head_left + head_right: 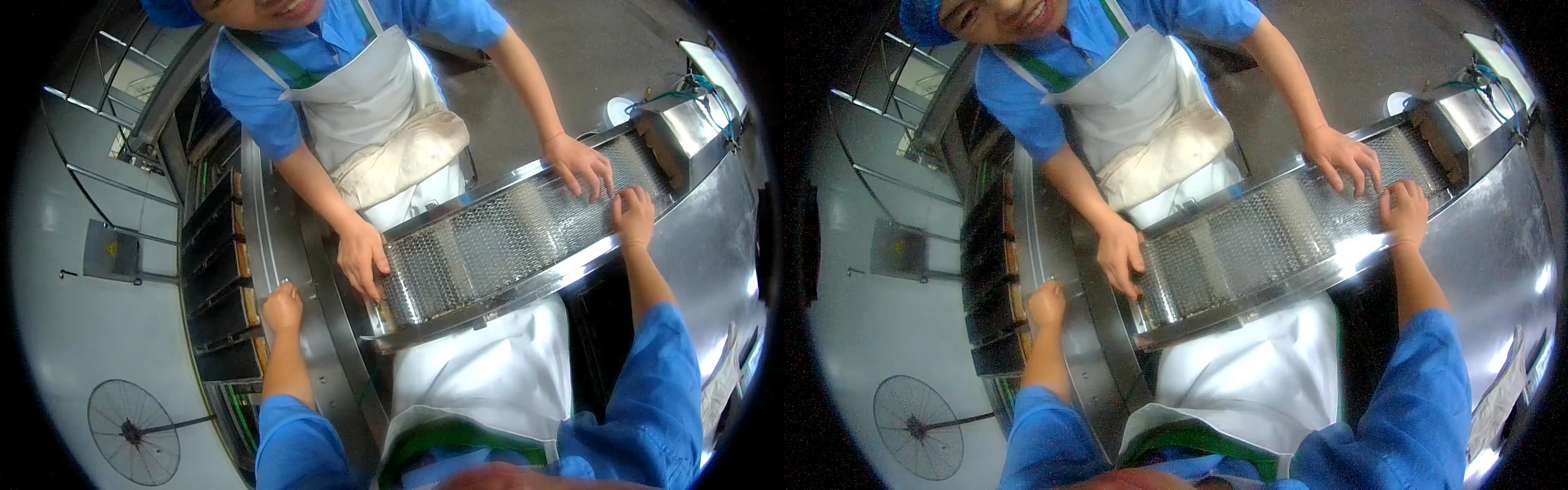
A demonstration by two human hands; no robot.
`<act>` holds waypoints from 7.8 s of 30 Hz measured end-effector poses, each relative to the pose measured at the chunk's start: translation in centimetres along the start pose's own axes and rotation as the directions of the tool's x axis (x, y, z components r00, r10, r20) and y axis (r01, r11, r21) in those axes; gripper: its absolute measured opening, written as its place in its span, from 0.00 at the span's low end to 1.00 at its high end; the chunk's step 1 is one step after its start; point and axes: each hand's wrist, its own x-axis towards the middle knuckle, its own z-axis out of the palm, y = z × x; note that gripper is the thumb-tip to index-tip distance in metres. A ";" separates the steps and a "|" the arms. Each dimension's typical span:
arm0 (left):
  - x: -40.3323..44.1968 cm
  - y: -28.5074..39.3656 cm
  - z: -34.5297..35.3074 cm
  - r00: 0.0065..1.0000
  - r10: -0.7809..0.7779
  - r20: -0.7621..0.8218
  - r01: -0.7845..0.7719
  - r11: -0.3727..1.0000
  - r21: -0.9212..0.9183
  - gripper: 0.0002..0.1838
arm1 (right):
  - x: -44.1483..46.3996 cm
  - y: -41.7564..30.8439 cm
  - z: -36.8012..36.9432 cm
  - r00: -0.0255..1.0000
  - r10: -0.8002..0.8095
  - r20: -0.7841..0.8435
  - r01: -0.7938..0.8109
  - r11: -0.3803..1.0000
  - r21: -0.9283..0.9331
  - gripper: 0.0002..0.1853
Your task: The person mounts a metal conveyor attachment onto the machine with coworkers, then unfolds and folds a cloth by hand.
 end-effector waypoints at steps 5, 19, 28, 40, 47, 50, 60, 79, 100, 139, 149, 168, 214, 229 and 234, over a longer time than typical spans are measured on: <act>0.0 0.1 0.1 0.999 0.015 -0.033 -0.013 0.999 0.049 0.07 | 0.0 0.2 0.2 1.000 -0.002 -0.014 0.002 1.000 0.007 0.04; -0.7 1.4 -1.1 0.994 -0.094 -0.047 0.090 0.993 -0.076 0.06 | -0.1 0.3 0.3 1.000 0.004 -0.019 -0.004 1.000 0.010 0.04; -3.9 0.6 -2.8 0.986 0.164 -0.032 -0.163 0.986 0.030 0.21 | -0.2 0.3 0.4 1.000 0.015 -0.017 -0.015 1.000 0.001 0.05; -3.0 -0.3 0.1 0.995 0.007 -0.099 -0.021 0.991 -0.133 0.13 | -0.1 0.5 0.7 0.998 -0.018 -0.052 0.019 1.000 0.013 0.04; -2.5 -0.9 0.9 0.992 -0.030 -0.119 0.014 0.991 -0.135 0.09 | 0.0 0.4 0.4 1.000 0.001 0.001 -0.001 1.000 -0.009 0.05; -2.4 -1.3 1.1 0.993 -0.032 -0.116 0.016 0.990 -0.137 0.09 | 0.0 0.3 0.3 1.000 -0.001 -0.004 0.001 1.000 0.021 0.05; -2.0 -1.2 0.1 0.989 0.085 -0.124 -0.094 0.993 -0.073 0.10 | 0.1 0.0 0.1 1.000 0.004 0.012 -0.004 1.000 0.000 0.05; -2.2 -0.5 0.1 0.996 0.000 -0.088 -0.007 0.997 -0.082 0.10 | 0.1 0.1 0.0 0.999 0.007 0.036 -0.006 1.000 -0.023 0.07; -2.2 -0.3 0.3 0.994 -0.026 -0.109 0.016 0.996 -0.089 0.09 | 0.2 0.4 0.0 0.999 -0.004 0.045 0.004 1.000 0.006 0.06; -2.4 -0.8 0.5 0.989 0.001 -0.149 -0.029 0.983 -0.183 0.06 | 0.1 -0.7 -0.5 0.998 0.006 0.056 -0.005 1.000 -0.025 0.07; -2.3 -0.6 0.2 0.991 -0.011 -0.132 -0.013 0.984 -0.176 0.06 | 0.1 -0.4 -0.3 0.998 0.003 0.063 -0.002 1.000 -0.016 0.07; -2.4 -0.5 0.0 0.993 -0.020 -0.113 0.004 0.990 -0.144 0.05 | 0.1 -0.3 -0.3 0.994 0.036 0.100 -0.031 0.998 -0.046 0.08; -2.4 -0.6 0.2 0.986 0.019 -0.168 -0.047 0.986 -0.162 0.04 | 0.0 -0.3 -0.1 0.995 0.043 0.093 -0.040 0.999 -0.033 0.09; -2.4 -0.7 0.1 0.990 0.007 -0.141 -0.032 0.985 -0.172 0.05 | -0.2 -0.5 -0.6 0.997 -0.001 0.071 -0.001 1.000 0.023 0.07; -2.3 -0.6 -0.1 0.993 -0.011 -0.122 -0.013 0.982 -0.191 0.04 | 0.0 -0.7 -1.2 0.997 -0.077 -0.027 0.080 0.988 0.135 0.06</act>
